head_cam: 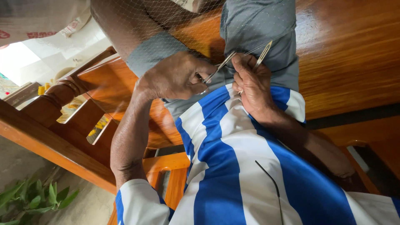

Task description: Repairing or weaving a fishing net using a wooden shuttle and thread while sitting on a bench.

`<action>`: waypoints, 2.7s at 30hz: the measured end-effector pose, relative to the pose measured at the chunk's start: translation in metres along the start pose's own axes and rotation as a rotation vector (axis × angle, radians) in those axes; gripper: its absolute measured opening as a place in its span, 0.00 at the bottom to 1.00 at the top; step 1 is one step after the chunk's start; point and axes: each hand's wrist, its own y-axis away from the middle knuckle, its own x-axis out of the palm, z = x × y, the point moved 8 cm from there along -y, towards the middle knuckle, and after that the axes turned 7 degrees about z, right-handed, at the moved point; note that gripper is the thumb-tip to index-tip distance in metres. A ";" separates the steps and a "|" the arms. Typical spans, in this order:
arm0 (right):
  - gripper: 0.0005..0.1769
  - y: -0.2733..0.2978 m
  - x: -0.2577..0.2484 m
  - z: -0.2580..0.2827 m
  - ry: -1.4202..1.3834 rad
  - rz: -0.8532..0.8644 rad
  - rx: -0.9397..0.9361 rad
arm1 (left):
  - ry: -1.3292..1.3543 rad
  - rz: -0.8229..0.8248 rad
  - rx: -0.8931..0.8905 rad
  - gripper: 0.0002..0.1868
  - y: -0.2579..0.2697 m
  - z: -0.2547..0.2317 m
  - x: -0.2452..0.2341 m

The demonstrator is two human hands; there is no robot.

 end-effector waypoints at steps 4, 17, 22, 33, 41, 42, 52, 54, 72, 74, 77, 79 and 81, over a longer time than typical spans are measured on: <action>0.09 -0.002 -0.002 -0.002 0.009 -0.001 -0.018 | -0.022 0.032 0.025 0.22 -0.001 0.002 -0.004; 0.08 -0.009 -0.006 -0.006 0.057 0.015 -0.080 | 0.060 -0.021 0.138 0.25 0.000 0.017 -0.001; 0.05 -0.007 0.000 -0.002 0.031 -0.015 0.010 | -0.017 -0.141 0.123 0.20 0.030 0.008 0.023; 0.14 0.010 0.043 0.021 0.021 0.101 0.105 | 0.742 -0.632 0.204 0.28 0.109 0.074 0.089; 0.06 -0.007 0.023 -0.002 0.109 0.105 0.105 | 0.965 -0.747 0.265 0.28 0.109 0.084 0.087; 0.06 -0.006 0.020 -0.005 0.114 0.105 0.112 | 0.972 -0.752 0.263 0.28 0.108 0.084 0.087; 0.02 -0.004 0.008 -0.006 0.044 0.101 0.024 | 1.051 -0.696 0.321 0.31 0.090 0.079 0.104; 0.02 -0.003 0.006 -0.005 0.023 0.097 0.020 | 1.074 -0.667 0.321 0.32 0.087 0.079 0.108; 0.07 0.002 -0.017 0.014 -0.038 0.089 -0.032 | 0.916 -0.515 0.197 0.32 0.075 0.057 0.111; 0.08 0.005 -0.017 0.008 -0.140 0.192 0.039 | 0.871 -0.526 0.175 0.31 0.074 0.055 0.110; 0.11 0.004 -0.018 0.006 -0.190 0.301 0.085 | 0.793 -0.503 0.172 0.31 0.070 0.052 0.104; 0.10 0.004 -0.017 0.007 -0.203 0.322 0.098 | 0.765 -0.487 0.166 0.31 0.067 0.047 0.097; 0.10 0.003 -0.015 0.006 -0.215 0.349 0.115 | 0.736 -0.479 0.159 0.30 0.065 0.037 0.088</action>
